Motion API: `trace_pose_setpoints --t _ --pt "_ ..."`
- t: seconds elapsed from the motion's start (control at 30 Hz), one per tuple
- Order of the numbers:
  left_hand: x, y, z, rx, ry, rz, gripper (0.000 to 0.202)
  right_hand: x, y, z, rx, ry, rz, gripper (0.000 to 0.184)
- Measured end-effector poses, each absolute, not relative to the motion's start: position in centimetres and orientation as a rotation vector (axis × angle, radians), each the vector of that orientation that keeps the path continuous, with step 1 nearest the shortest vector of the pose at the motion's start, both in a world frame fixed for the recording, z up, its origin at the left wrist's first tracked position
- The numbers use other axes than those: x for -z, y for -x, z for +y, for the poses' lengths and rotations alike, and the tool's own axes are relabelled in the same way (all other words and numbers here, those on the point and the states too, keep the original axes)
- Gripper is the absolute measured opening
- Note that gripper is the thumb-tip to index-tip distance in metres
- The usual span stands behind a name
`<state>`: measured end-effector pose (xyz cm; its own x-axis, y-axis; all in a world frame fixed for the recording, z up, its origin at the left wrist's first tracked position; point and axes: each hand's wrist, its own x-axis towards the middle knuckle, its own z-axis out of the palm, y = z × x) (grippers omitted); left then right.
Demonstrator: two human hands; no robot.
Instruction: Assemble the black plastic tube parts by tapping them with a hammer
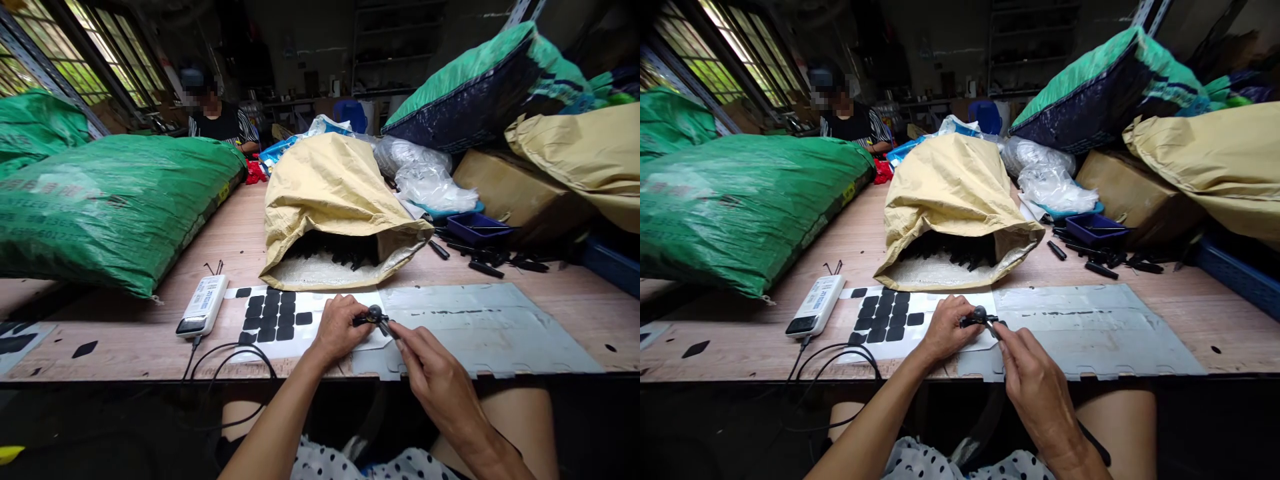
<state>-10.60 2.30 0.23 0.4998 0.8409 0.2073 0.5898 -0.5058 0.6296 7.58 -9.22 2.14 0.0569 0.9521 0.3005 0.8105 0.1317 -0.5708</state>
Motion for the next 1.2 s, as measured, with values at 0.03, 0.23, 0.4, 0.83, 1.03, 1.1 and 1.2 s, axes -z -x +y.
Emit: trace_pose_setpoints --t 0.03,0.23,0.4,0.83,1.03,1.1,1.2 --pt "-0.2 10.6 2.3 -0.699 -2.256 1.172 0.012 -2.1 -8.0 -9.1 -0.263 1.706 -1.765 0.038" --pt "-0.1 10.6 2.2 -0.718 -2.244 1.184 0.017 -1.6 -13.4 -7.4 0.153 1.933 -1.64 0.035" --pt "-0.1 10.5 2.1 -0.704 -2.239 1.195 0.022 0.7 -17.6 -5.0 0.428 2.18 -1.608 0.034" --pt "-0.4 10.7 2.4 -0.669 -2.243 1.177 0.017 2.0 -16.2 -1.2 0.59 2.299 -1.521 0.032" --pt "-0.8 10.7 2.3 -0.655 -2.234 1.174 0.025 1.9 -16.3 -1.4 0.61 2.281 -1.524 0.032" --pt "-0.9 10.7 2.2 -0.65 -2.227 1.18 0.026 2.0 -16.3 -1.4 0.616 2.272 -1.524 0.032" --pt "-0.9 10.7 2.0 -0.653 -2.225 1.195 0.025 2.0 -16.3 -1.4 0.621 2.265 -1.525 0.033"
